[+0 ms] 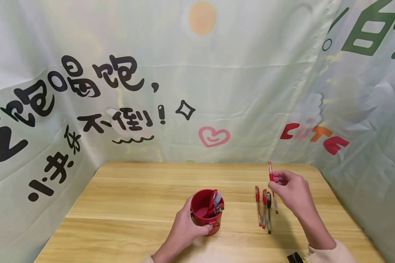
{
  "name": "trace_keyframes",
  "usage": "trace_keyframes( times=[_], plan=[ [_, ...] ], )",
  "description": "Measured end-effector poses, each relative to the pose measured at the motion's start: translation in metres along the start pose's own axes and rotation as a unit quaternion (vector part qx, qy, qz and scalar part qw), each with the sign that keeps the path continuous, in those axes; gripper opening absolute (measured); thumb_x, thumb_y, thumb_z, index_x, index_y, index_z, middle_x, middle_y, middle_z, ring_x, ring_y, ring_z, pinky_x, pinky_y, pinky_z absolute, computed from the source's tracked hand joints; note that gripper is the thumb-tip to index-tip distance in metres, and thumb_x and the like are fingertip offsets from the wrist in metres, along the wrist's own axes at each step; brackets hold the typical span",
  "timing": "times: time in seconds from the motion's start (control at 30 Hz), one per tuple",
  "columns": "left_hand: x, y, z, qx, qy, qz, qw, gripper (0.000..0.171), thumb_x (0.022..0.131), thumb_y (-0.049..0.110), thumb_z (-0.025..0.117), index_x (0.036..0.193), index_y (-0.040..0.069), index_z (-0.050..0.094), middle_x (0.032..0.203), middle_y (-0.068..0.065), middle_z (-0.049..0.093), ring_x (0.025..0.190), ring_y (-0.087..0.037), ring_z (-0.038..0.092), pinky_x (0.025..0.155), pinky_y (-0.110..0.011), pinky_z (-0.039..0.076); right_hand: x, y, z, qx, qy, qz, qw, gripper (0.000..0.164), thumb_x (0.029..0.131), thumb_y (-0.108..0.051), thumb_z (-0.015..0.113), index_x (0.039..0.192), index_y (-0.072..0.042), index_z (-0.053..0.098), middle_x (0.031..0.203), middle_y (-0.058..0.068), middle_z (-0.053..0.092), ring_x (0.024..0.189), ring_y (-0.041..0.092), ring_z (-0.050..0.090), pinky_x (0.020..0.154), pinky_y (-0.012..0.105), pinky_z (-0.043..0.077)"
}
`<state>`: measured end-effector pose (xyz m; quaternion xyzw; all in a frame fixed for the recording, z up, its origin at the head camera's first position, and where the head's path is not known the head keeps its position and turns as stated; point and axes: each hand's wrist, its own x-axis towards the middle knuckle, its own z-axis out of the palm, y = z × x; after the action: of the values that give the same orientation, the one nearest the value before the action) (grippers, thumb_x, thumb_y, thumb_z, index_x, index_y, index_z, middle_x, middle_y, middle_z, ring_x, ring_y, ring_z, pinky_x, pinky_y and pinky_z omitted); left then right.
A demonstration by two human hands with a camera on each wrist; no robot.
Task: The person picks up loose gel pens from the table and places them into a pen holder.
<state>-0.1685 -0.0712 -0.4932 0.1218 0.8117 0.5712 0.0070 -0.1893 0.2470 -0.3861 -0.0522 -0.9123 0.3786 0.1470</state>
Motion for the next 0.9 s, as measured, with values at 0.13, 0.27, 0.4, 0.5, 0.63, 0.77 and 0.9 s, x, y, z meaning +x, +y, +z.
trace_keyframes(
  times=[0.13, 0.27, 0.4, 0.5, 0.63, 0.77, 0.9],
  plan=[
    [0.000, -0.001, 0.000, -0.003, 0.002, 0.002, 1.0000, 0.093, 0.069, 0.016, 0.090, 0.151, 0.018, 0.047, 0.142, -0.002, 0.064, 0.128, -0.027, 0.061, 0.100, -0.042, 0.058, -0.003, -0.011, 0.002, 0.012, 0.012, -0.026, 1.000, 0.028, 0.089, -0.011, 0.072, 0.115, 0.000, 0.074, 0.099, 0.014, 0.075, 0.079, 0.006, 0.063, 0.063, 0.015, 0.054],
    [0.000, -0.001, 0.000, -0.008, -0.001, 0.003, 1.0000, 0.092, 0.069, 0.016, 0.090, 0.150, 0.019, 0.047, 0.142, -0.002, 0.064, 0.129, -0.028, 0.061, 0.101, -0.044, 0.057, -0.005, -0.021, 0.006, 0.030, 0.021, -0.051, 0.998, 0.026, 0.090, -0.009, 0.073, 0.115, -0.001, 0.076, 0.096, 0.012, 0.076, 0.077, -0.003, 0.063, 0.065, 0.014, 0.055],
    [0.000, -0.002, 0.001, -0.009, -0.003, 0.003, 1.0000, 0.092, 0.069, 0.017, 0.090, 0.150, 0.020, 0.047, 0.142, -0.002, 0.064, 0.130, -0.028, 0.060, 0.102, -0.045, 0.057, -0.008, -0.031, 0.012, 0.054, 0.026, -0.074, 0.995, 0.025, 0.091, -0.009, 0.075, 0.115, -0.002, 0.076, 0.096, 0.012, 0.078, 0.079, -0.006, 0.063, 0.070, 0.009, 0.054],
    [0.000, -0.002, 0.000, -0.008, -0.003, 0.003, 1.0000, 0.091, 0.070, 0.017, 0.089, 0.150, 0.021, 0.047, 0.143, -0.002, 0.064, 0.130, -0.029, 0.060, 0.102, -0.046, 0.057, -0.011, -0.039, 0.017, 0.081, 0.026, -0.083, 0.993, 0.025, 0.091, -0.009, 0.076, 0.115, -0.002, 0.076, 0.098, 0.012, 0.078, 0.080, -0.006, 0.064, 0.073, 0.007, 0.054],
    [0.000, -0.001, 0.000, -0.009, -0.003, 0.003, 0.9999, 0.091, 0.070, 0.017, 0.089, 0.150, 0.021, 0.046, 0.142, -0.002, 0.064, 0.130, -0.028, 0.060, 0.102, -0.046, 0.057, -0.015, -0.051, 0.025, 0.119, 0.016, -0.087, 0.989, 0.026, 0.091, -0.010, 0.078, 0.115, -0.003, 0.075, 0.099, 0.012, 0.076, 0.082, -0.003, 0.067, 0.075, 0.009, 0.056],
    [0.000, -0.001, 0.000, -0.013, -0.003, 0.003, 0.9999, 0.092, 0.069, 0.016, 0.090, 0.150, 0.020, 0.046, 0.143, -0.002, 0.063, 0.130, -0.029, 0.060, 0.102, -0.047, 0.057, -0.017, -0.060, 0.033, 0.165, -0.012, -0.091, 0.982, 0.024, 0.091, -0.010, 0.078, 0.114, -0.004, 0.073, 0.100, 0.010, 0.075, 0.084, 0.002, 0.070, 0.077, 0.012, 0.058],
    [0.000, 0.000, 0.000, -0.015, -0.006, 0.006, 0.9999, 0.092, 0.069, 0.016, 0.090, 0.150, 0.020, 0.046, 0.143, -0.003, 0.063, 0.130, -0.029, 0.060, 0.103, -0.047, 0.057, -0.019, -0.067, 0.044, 0.225, -0.040, -0.099, 0.969, 0.023, 0.091, -0.010, 0.078, 0.111, -0.003, 0.071, 0.098, 0.007, 0.073, 0.089, 0.007, 0.073, 0.080, 0.016, 0.060]
  ],
)
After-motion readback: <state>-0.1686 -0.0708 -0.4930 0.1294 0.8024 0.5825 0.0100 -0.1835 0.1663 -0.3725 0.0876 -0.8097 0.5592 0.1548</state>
